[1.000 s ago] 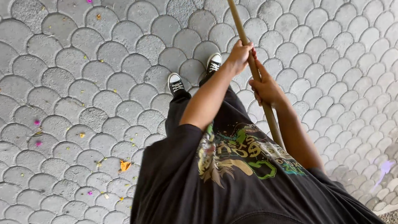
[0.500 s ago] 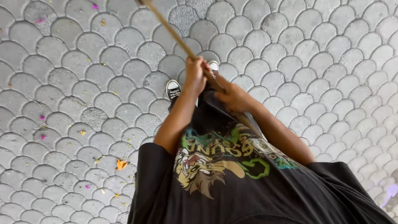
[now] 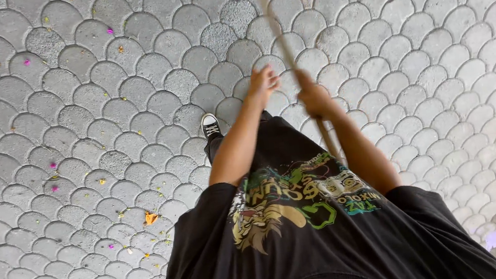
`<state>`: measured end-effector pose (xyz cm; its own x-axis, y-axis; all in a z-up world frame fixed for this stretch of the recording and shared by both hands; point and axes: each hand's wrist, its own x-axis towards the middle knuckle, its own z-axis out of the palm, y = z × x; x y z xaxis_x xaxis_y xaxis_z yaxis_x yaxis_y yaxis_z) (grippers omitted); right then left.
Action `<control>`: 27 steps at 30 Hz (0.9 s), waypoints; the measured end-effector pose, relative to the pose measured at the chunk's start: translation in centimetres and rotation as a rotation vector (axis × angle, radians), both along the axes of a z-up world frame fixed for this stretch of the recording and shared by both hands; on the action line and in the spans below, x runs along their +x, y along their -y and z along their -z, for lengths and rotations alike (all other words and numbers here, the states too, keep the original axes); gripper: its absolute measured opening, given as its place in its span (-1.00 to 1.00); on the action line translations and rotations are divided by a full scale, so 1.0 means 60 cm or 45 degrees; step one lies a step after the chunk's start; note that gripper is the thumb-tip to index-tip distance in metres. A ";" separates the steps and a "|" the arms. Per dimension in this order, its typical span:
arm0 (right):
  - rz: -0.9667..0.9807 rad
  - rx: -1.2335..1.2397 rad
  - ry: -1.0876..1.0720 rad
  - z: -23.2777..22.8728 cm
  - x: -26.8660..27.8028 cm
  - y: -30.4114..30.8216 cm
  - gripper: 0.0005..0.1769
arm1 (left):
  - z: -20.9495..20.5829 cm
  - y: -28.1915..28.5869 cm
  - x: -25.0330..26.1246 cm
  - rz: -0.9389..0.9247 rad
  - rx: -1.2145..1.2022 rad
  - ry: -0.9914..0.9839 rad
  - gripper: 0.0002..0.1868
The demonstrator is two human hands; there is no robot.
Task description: The person sweeps a tiled outdoor patio area using a long-handled broom. They move back and forth, gathering scattered debris and leaves into a pile while navigating around green plastic chairs and a white door frame.
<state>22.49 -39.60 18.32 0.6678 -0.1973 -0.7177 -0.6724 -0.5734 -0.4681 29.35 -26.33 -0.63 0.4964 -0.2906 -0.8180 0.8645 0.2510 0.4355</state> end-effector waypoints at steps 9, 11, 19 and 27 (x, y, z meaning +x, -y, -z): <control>-0.068 0.657 0.148 -0.039 0.017 -0.124 -0.21 | 0.062 -0.096 0.077 -0.097 0.635 0.107 -0.25; -0.124 0.498 0.043 -0.104 0.032 -0.120 -0.15 | -0.002 -0.090 0.089 -0.096 0.367 0.031 -0.50; 0.440 0.462 0.205 -0.048 0.014 -0.036 -0.24 | -0.109 0.087 0.096 0.119 -0.184 0.145 -0.43; -0.101 0.371 0.130 -0.026 0.142 -0.182 -0.11 | 0.043 -0.108 0.127 -0.051 -0.172 0.078 -0.35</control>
